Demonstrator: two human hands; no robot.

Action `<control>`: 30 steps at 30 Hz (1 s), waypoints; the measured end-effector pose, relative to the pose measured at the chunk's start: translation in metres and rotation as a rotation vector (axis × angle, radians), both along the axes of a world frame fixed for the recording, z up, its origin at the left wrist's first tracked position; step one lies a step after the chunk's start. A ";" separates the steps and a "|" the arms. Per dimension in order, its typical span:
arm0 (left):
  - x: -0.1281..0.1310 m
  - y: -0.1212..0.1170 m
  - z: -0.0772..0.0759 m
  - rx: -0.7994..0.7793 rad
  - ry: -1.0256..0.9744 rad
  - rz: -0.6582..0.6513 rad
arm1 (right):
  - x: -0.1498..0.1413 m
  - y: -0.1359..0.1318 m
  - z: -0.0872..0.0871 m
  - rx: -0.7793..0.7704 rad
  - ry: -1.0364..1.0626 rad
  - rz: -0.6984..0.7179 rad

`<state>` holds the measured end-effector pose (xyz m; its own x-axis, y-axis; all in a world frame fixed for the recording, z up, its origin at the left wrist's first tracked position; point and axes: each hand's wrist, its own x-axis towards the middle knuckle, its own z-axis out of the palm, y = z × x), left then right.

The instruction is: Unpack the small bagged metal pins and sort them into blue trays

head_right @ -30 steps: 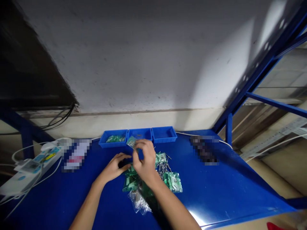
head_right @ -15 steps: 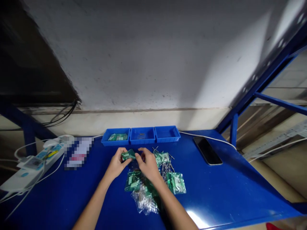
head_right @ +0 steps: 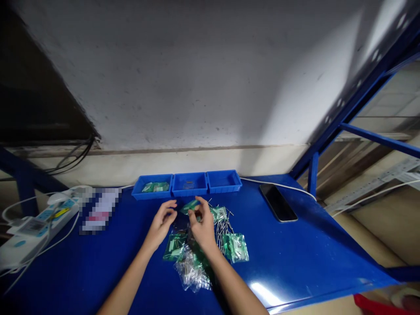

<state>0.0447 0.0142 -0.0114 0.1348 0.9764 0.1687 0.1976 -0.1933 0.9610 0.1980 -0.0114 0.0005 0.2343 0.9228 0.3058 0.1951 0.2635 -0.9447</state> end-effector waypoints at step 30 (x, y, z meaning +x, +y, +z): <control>0.001 0.002 -0.001 -0.396 -0.261 0.033 | 0.003 -0.002 0.003 0.113 -0.079 0.071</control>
<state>0.0461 0.0164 -0.0121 0.1052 0.9754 -0.1936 -0.0607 0.2006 0.9778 0.2009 -0.0132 0.0030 0.1407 0.8948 0.4237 0.2445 0.3833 -0.8907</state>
